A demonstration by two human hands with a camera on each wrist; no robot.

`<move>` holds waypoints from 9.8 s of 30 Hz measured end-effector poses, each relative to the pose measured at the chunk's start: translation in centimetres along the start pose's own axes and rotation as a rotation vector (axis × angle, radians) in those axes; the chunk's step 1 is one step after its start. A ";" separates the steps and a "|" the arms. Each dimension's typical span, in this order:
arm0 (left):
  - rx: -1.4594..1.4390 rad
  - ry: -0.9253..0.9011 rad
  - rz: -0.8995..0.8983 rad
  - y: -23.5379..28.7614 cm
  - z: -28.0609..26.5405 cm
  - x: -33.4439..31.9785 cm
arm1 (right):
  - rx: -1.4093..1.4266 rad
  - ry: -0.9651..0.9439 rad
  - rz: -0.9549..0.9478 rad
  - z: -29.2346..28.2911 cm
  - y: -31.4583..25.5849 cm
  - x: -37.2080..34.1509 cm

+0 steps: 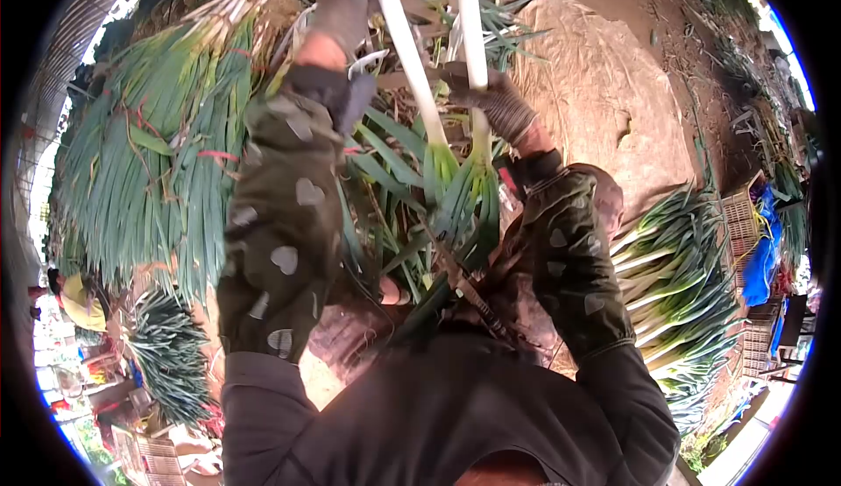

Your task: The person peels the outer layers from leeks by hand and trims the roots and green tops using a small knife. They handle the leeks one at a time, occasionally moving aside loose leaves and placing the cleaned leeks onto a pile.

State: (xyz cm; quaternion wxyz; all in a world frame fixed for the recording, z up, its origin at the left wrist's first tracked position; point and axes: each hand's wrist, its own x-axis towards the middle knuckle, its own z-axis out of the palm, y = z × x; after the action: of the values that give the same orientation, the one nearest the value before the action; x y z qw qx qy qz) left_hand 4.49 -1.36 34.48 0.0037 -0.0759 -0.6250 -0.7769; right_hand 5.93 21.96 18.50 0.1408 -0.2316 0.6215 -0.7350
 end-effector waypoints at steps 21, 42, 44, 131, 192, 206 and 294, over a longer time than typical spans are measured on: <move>-0.199 -0.299 0.186 1.2 7.8 -4.0 | -0.182 -0.009 -0.146 4.4 -5.2 -3.1; 0.194 0.918 0.868 6.2 -10.2 -21.6 | -1.327 -0.097 0.191 5.8 -8.3 -3.3; -0.610 0.712 0.750 0.0 -10.1 -22.7 | -1.245 -0.354 0.359 9.1 -4.2 -10.4; 0.935 0.653 0.397 -15.0 -1.5 -35.3 | -0.226 0.244 -0.324 15.0 4.9 -17.1; 0.937 0.413 0.043 -26.5 -2.8 -15.4 | -1.104 1.870 1.192 -2.8 -3.5 -66.3; 1.029 0.469 -0.470 -28.0 -10.3 -6.8 | -1.397 1.339 0.701 -8.3 -3.0 -57.3; 1.503 0.550 -0.242 -20.0 -18.6 -21.6 | -0.405 -0.345 0.080 16.6 2.7 -8.7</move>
State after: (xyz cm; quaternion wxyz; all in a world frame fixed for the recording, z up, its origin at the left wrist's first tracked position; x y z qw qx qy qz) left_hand 21.73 -16.99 8.52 0.1234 0.2089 -0.9607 -0.1351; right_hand 21.66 11.68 16.43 0.2242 -0.3521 0.7314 -0.5393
